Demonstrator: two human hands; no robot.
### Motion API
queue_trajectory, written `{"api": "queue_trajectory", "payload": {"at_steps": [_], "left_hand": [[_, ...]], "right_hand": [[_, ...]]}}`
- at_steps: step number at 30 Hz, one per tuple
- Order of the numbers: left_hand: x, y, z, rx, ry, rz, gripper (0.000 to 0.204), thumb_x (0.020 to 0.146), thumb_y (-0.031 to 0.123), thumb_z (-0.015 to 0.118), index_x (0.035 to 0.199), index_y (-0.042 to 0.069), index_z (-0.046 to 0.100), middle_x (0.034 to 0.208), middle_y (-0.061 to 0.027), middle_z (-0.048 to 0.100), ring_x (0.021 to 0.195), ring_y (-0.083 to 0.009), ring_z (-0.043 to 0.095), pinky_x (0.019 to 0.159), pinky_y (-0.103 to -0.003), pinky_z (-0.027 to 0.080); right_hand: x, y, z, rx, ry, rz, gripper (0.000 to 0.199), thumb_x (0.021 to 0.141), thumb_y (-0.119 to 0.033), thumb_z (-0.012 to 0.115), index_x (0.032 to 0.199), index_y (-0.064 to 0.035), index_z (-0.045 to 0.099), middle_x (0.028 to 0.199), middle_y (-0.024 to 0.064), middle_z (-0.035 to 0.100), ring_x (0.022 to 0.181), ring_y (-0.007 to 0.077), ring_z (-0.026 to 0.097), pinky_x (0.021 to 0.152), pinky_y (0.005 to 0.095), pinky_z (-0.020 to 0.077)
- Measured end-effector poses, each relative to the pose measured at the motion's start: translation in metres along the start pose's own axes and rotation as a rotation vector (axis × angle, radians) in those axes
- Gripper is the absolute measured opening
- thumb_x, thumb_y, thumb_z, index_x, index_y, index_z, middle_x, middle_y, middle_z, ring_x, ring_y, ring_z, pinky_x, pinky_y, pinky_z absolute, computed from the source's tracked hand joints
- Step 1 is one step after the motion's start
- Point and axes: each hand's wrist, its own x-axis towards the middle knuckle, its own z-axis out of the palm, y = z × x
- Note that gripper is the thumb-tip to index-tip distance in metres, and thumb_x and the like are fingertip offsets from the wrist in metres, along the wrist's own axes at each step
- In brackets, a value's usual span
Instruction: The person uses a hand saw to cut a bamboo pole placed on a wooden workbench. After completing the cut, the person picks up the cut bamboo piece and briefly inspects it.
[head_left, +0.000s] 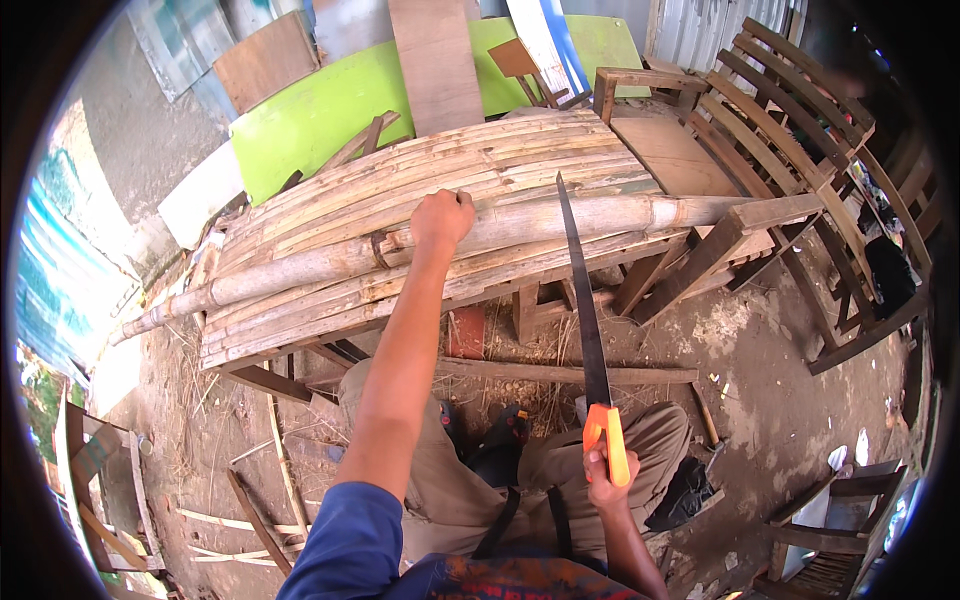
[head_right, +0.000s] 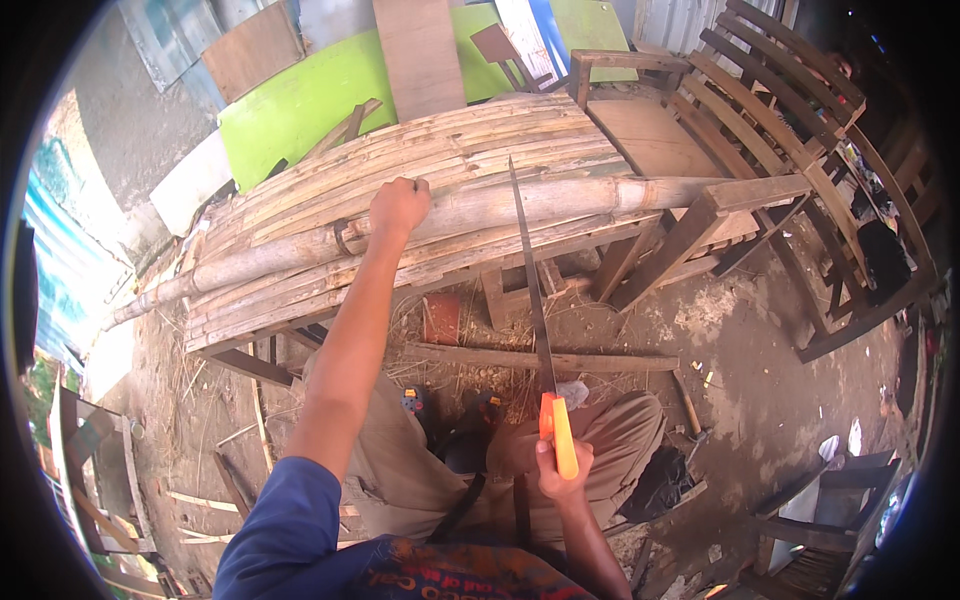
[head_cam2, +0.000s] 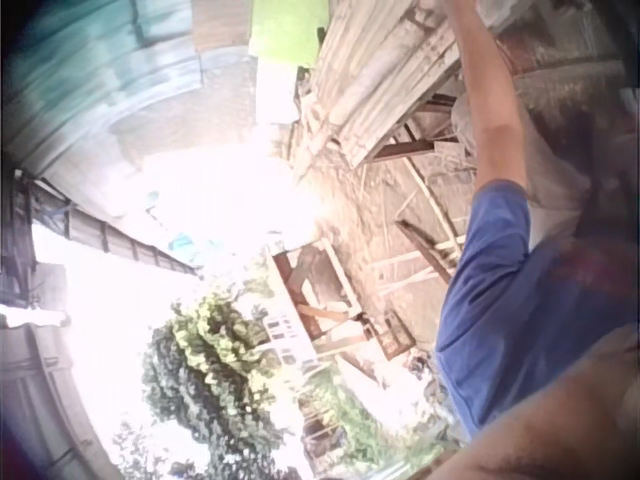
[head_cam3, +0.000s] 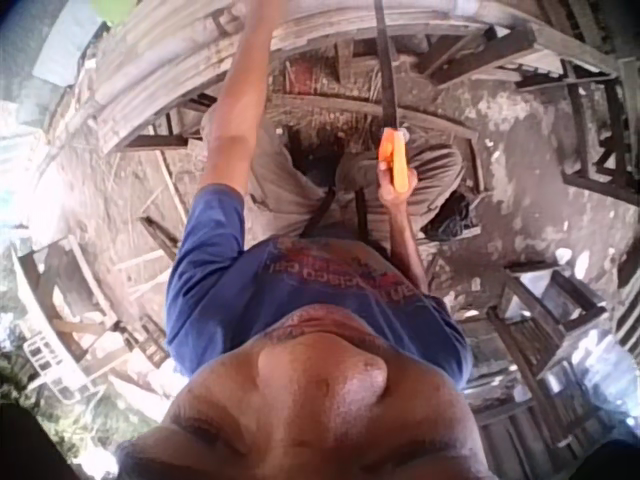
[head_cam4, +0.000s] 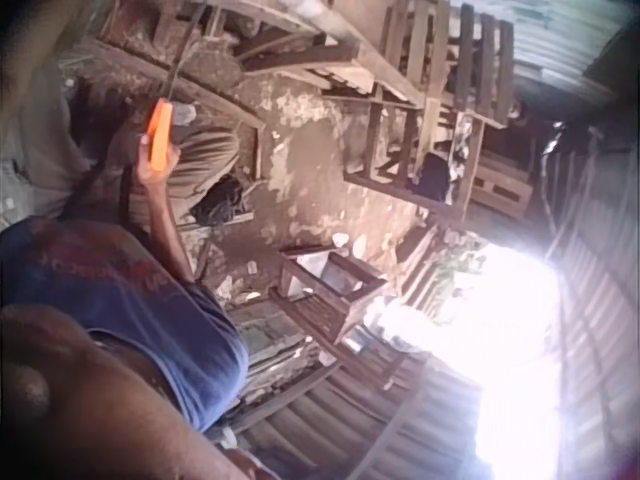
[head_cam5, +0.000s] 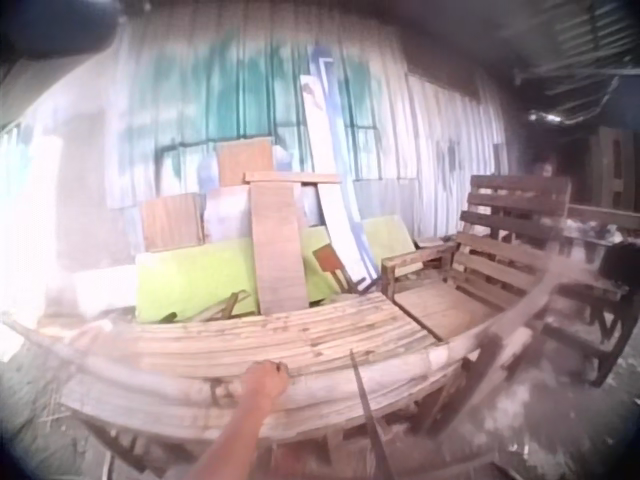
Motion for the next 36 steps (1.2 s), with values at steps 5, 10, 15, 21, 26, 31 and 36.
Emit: {"api": "queue_trajectory", "payload": {"at_steps": [5,10,15,21,26,31,36], "left_hand": [[0.015,0.003,0.008,0.051,-0.012,0.008,0.056,0.096,0.046,0.043,0.103,0.0,0.075,0.105,-0.0258,0.072,0.102,-0.0395,0.069,0.092,-0.048,0.054],[0.02,-0.008,0.009,0.034,0.07,0.017,0.061,0.098,0.05,0.041,0.1,0.0,0.075,0.102,-0.0278,0.071,0.099,-0.0435,0.068,0.091,-0.051,0.053],[0.024,-0.013,0.027,-0.074,0.172,0.148,0.064,0.101,0.052,0.037,0.091,0.002,0.075,0.094,-0.0278,0.071,0.089,-0.0469,0.068,0.083,-0.055,0.052],[0.029,-0.017,0.025,-0.086,0.095,0.211,0.072,0.1,0.06,0.033,0.091,0.003,0.076,0.094,-0.0269,0.071,0.094,-0.0452,0.067,0.086,-0.053,0.051],[0.034,-0.015,0.02,0.137,-0.099,0.1,0.079,0.096,0.072,0.03,0.106,0.007,0.075,0.106,-0.0267,0.07,0.107,-0.0422,0.065,0.096,-0.05,0.048],[0.015,-0.016,0.0,0.231,-0.295,0.318,0.09,0.086,0.081,0.045,0.123,0.002,0.067,0.113,-0.0268,0.069,0.109,-0.0407,0.066,0.098,-0.048,0.05],[-0.012,-0.009,-0.008,0.334,-0.215,0.481,0.104,0.072,0.084,0.063,0.125,-0.006,0.061,0.106,-0.0267,0.071,0.103,-0.039,0.069,0.091,-0.045,0.055]], "right_hand": [[-0.004,-0.002,0.016,-0.008,0.054,0.12,0.016,0.085,-0.005,0.069,0.072,-0.0004,0.061,0.054,0.0067,0.05,0.045,0.0186,0.051,0.048,0.0326,0.0398],[0.012,-0.029,0.033,-0.068,0.061,0.097,0.013,0.089,-0.009,0.071,0.082,0.0006,0.067,0.057,0.0084,0.056,0.048,0.0138,0.054,0.049,0.0303,0.0428],[0.021,-0.034,0.033,-0.046,0.086,0.108,0.012,0.089,-0.01,0.071,0.087,0.0005,0.067,0.065,0.0118,0.062,0.055,0.0153,0.06,0.054,0.0303,0.0458],[0.021,-0.032,0.032,-0.108,0.036,0.106,0.015,0.085,-0.01,0.072,0.094,0.0014,0.071,0.077,0.0173,0.07,0.066,0.0291,0.071,0.061,0.0338,0.054],[0.023,-0.039,0.035,-0.15,-0.01,0.126,0.016,0.082,-0.011,0.071,0.093,0.0012,0.07,0.079,0.0212,0.067,0.073,0.0395,0.068,0.064,0.0395,0.0547],[0.024,-0.051,0.023,-0.167,0.018,0.188,0.016,0.084,-0.01,0.07,0.095,0.0011,0.071,0.082,0.0201,0.07,0.075,0.037,0.071,0.068,0.0377,0.0559],[0.017,-0.051,0.012,-0.102,0.078,0.228,0.016,0.086,-0.01,0.067,0.096,0.0022,0.072,0.08,0.0166,0.073,0.077,0.0316,0.074,0.07,0.0334,0.057]]}}
